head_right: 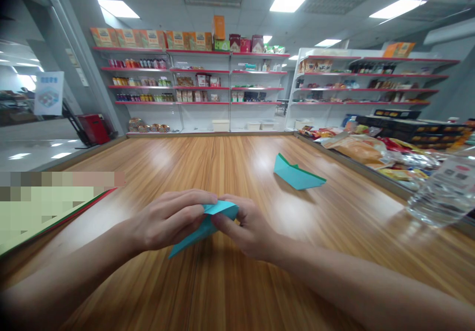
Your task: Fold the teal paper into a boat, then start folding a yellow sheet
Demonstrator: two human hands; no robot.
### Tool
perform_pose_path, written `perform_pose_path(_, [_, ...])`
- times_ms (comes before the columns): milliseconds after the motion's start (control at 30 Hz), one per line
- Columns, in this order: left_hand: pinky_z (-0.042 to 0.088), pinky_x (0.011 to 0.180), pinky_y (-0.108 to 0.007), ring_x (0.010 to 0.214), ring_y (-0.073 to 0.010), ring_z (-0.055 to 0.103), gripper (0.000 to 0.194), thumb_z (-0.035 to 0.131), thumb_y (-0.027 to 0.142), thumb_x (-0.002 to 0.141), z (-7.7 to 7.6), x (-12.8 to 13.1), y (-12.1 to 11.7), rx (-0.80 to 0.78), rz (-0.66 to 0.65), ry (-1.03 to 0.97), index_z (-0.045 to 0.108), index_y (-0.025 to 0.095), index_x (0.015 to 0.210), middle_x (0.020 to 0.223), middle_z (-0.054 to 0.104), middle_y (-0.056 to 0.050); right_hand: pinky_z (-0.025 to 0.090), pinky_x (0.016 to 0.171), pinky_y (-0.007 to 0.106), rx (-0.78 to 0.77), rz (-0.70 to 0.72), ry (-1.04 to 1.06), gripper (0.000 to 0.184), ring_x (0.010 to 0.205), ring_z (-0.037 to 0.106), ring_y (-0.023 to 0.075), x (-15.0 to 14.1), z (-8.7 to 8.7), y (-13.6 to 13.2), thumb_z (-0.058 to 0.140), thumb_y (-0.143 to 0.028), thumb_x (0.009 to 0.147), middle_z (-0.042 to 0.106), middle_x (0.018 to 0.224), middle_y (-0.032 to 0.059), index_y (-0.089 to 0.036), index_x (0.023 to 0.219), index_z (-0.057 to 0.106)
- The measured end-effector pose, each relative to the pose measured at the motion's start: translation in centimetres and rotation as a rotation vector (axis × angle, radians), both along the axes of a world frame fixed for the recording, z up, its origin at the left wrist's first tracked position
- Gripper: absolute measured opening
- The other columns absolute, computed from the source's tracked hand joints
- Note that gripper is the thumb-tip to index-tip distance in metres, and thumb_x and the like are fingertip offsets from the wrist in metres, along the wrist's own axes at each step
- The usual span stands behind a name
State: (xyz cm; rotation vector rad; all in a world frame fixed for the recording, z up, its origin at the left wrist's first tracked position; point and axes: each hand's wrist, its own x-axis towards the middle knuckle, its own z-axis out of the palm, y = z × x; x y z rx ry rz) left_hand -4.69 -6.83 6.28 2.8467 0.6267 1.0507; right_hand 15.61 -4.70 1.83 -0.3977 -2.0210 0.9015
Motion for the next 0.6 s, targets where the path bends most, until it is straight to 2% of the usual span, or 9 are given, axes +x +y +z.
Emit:
perform_pose_path(133, [0.056, 0.076, -0.029, 0.089, -0.0188, 0.066, 0.019, 0.035, 0.013, 0.094, 0.1, 0.4, -0.3, 0.143, 0.005, 0.071, 0.054, 0.014, 0.098, 0.097, 0.068, -0.011, 0.041, 0.063, 0.026, -0.064, -0.009, 0.021, 0.021, 0.068, 0.049, 0.0131, -0.2, 0.2, -0.4, 0.049, -0.027, 0.092, 0.052, 0.074, 0.0013, -0.016, 0.076, 0.056])
perform_pose_path(267, [0.057, 0.079, -0.035, 0.094, -0.0231, 0.064, 0.024, 0.034, 0.01, 0.094, 0.1, 0.9, -0.4, 0.421, -0.012, 0.125, 0.057, 0.012, 0.087, 0.091, 0.068, -0.012, 0.037, 0.057, 0.024, -0.16, -0.132, 0.03, 0.024, 0.063, 0.043, 0.0119, -0.1, -0.1, -0.5, 0.054, -0.028, 0.088, 0.047, 0.067, -0.0009, -0.016, 0.068, 0.052])
perform_pose_path(333, [0.057, 0.079, -0.036, 0.094, -0.0235, 0.064, 0.026, 0.035, 0.009, 0.093, -0.1, 1.1, -0.4, 0.504, 0.001, 0.129, 0.056, 0.012, 0.08, 0.088, 0.068, -0.011, 0.036, 0.055, 0.024, -0.226, -0.18, 0.028, 0.022, 0.062, 0.041, 0.0117, -0.1, -0.3, -0.4, 0.057, -0.028, 0.085, 0.045, 0.064, -0.0019, -0.016, 0.067, 0.05])
perform_pose_path(433, [0.057, 0.08, -0.035, 0.095, -0.0229, 0.063, 0.026, 0.034, 0.009, 0.093, -0.6, 1.1, -0.3, 0.501, 0.003, 0.138, 0.056, 0.013, 0.08, 0.089, 0.068, -0.011, 0.037, 0.057, 0.024, -0.214, -0.191, 0.042, 0.015, 0.063, 0.042, 0.0118, 0.1, -0.5, -0.3, 0.056, -0.026, 0.086, 0.047, 0.067, -0.0021, -0.017, 0.074, 0.052])
perform_pose_path(600, [0.055, 0.084, -0.041, 0.1, -0.0246, 0.061, 0.017, 0.039, 0.013, 0.092, -1.2, 1.0, 0.2, 0.443, 0.071, 0.068, 0.055, 0.011, 0.099, 0.107, 0.063, -0.016, 0.038, 0.059, 0.024, -0.079, -0.147, 0.081, 0.012, 0.063, 0.044, 0.0117, 0.3, -1.1, -0.1, 0.047, -0.024, 0.09, 0.049, 0.07, -0.0021, -0.019, 0.082, 0.055])
